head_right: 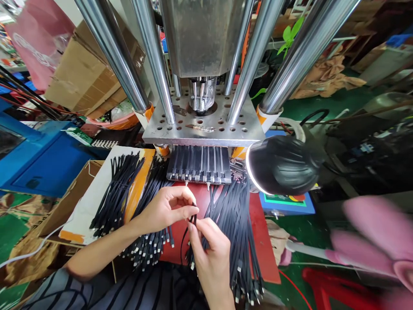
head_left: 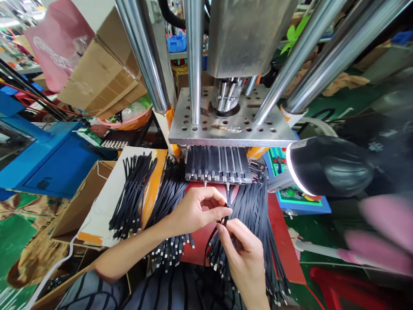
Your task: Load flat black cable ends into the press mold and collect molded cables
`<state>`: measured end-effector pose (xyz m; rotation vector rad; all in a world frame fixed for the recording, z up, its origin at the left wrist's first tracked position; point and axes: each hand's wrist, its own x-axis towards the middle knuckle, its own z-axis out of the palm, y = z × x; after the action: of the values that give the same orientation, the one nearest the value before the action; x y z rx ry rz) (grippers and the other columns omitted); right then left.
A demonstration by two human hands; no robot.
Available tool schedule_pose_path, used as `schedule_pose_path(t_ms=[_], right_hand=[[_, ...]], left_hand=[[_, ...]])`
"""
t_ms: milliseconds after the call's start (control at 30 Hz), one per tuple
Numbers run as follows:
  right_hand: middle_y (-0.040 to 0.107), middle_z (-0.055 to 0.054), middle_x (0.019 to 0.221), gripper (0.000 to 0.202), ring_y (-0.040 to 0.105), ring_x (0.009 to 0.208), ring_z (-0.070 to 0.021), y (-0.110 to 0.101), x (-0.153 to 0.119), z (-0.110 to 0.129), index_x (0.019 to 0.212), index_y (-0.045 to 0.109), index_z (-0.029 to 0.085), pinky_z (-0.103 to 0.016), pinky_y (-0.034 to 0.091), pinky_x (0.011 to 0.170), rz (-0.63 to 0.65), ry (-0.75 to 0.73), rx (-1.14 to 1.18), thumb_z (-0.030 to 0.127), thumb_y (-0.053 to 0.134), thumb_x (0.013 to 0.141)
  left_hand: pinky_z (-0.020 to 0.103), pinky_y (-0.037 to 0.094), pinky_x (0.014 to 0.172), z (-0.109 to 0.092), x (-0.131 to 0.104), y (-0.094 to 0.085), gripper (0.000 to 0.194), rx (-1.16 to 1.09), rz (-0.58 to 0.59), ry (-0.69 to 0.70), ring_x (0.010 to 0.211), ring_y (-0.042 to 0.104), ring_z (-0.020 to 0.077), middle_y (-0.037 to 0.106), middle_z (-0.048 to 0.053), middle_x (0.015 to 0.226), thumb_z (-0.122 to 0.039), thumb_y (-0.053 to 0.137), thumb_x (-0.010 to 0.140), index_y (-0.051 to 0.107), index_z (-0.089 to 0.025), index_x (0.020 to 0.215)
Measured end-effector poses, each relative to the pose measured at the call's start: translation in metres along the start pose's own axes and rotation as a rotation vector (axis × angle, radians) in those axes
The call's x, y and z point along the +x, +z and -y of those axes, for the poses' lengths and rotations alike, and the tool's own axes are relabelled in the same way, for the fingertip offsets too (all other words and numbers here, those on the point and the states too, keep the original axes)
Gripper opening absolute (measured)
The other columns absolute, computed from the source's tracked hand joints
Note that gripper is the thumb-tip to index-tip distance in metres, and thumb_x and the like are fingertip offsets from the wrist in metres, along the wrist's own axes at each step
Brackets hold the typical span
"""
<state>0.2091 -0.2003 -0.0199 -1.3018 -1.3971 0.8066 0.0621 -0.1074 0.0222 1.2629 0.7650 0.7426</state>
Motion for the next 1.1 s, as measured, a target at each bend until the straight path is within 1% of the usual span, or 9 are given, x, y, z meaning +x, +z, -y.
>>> schedule_pose_path(t_ms=[167, 333, 400, 533, 600, 667, 767, 900, 1100], right_hand=[[0.051, 0.002, 0.074, 0.025, 0.047, 0.065, -0.0126, 0.010, -0.010, -0.023, 0.080, 0.059, 0.020, -0.025, 0.038, 0.060, 0.067, 0.157, 0.029, 0.034, 0.060, 0.101], [0.055, 0.001, 0.071, 0.037, 0.053, 0.065, -0.0143, 0.001, -0.031, -0.037, 0.075, 0.059, 0.019, -0.025, 0.041, 0.059, 0.525, 0.423, 0.147, 0.047, 0.058, 0.100], [0.057, 0.000, 0.072, 0.038, 0.054, 0.068, -0.0153, -0.019, -0.012, -0.032, 0.075, 0.062, 0.019, -0.026, 0.041, 0.062, 0.602, 0.378, 0.082, 0.048, 0.058, 0.100], [0.055, 0.000, 0.069, 0.042, 0.048, 0.069, -0.0162, -0.056, 0.077, -0.019, 0.069, 0.059, 0.020, -0.028, 0.038, 0.065, 0.443, 0.148, -0.117, 0.051, 0.062, 0.097], [0.050, 0.002, 0.063, 0.045, 0.043, 0.064, -0.0147, -0.060, 0.125, -0.019, 0.065, 0.054, 0.020, -0.028, 0.034, 0.062, 0.386, 0.083, -0.169, 0.053, 0.063, 0.095], [0.045, 0.004, 0.059, 0.047, 0.038, 0.059, -0.0130, -0.056, 0.163, -0.025, 0.063, 0.051, 0.021, -0.028, 0.029, 0.058, 0.369, 0.055, -0.197, 0.054, 0.064, 0.093], [0.048, 0.004, 0.059, 0.047, 0.038, 0.057, -0.0124, -0.045, 0.196, -0.040, 0.063, 0.055, 0.020, -0.028, 0.029, 0.057, 0.383, 0.011, -0.235, 0.056, 0.063, 0.092], [0.067, 0.000, 0.073, 0.036, 0.057, 0.068, -0.0164, -0.038, 0.206, -0.055, 0.071, 0.068, 0.019, -0.029, 0.041, 0.069, 0.400, -0.106, -0.280, 0.047, 0.063, 0.094], [0.074, -0.005, 0.082, 0.029, 0.060, 0.069, -0.0176, -0.037, 0.204, -0.061, 0.075, 0.070, 0.019, -0.030, 0.043, 0.070, 0.299, -0.211, -0.308, 0.038, 0.063, 0.095]], left_hand=[[0.023, 0.049, 0.062, -0.011, 0.020, -0.004, 0.017, 0.208, -0.048, 0.108, 0.062, 0.059, 0.0100, 0.065, -0.001, 0.072, -0.028, 0.076, 0.085, 0.067, -0.014, 0.080], [0.021, 0.046, 0.057, 0.000, 0.078, -0.032, 0.018, 0.344, -0.172, 0.174, 0.057, 0.058, 0.0095, 0.064, -0.002, 0.067, -0.029, 0.070, 0.089, 0.065, -0.015, 0.079], [0.021, 0.047, 0.058, 0.010, 0.105, -0.042, 0.018, 0.489, -0.223, 0.214, 0.059, 0.060, 0.0098, 0.064, -0.002, 0.066, -0.025, 0.070, 0.088, 0.064, -0.015, 0.075], [0.021, 0.052, 0.057, 0.022, 0.137, -0.051, 0.012, 0.678, -0.357, 0.192, 0.057, 0.065, 0.0116, 0.067, 0.000, 0.067, -0.021, 0.066, 0.092, 0.065, -0.014, 0.082], [0.024, 0.057, 0.059, 0.023, 0.133, -0.051, 0.012, 0.685, -0.420, 0.186, 0.060, 0.070, 0.0139, 0.071, 0.003, 0.074, -0.024, 0.063, 0.096, 0.066, -0.013, 0.100], [0.028, 0.063, 0.071, 0.021, 0.118, -0.050, 0.025, 0.723, -0.410, 0.276, 0.080, 0.077, 0.0180, 0.076, 0.010, 0.096, -0.025, 0.061, 0.098, 0.062, -0.012, 0.119], [0.038, 0.062, 0.099, 0.021, 0.086, -0.049, 0.035, 0.956, -0.222, 0.500, 0.118, 0.071, 0.0229, 0.066, 0.015, 0.134, -0.023, 0.059, 0.099, 0.057, -0.015, 0.134], [0.048, 0.054, 0.114, 0.026, 0.062, -0.049, 0.026, 1.323, 0.038, 0.638, 0.133, 0.062, 0.0274, 0.063, 0.016, 0.141, -0.022, 0.055, 0.102, 0.064, -0.016, 0.126], [0.047, 0.055, 0.112, 0.039, 0.069, -0.046, 0.025, 1.390, -0.026, 0.781, 0.130, 0.066, 0.0262, 0.073, 0.014, 0.132, -0.019, 0.052, 0.104, 0.069, -0.012, 0.121]])
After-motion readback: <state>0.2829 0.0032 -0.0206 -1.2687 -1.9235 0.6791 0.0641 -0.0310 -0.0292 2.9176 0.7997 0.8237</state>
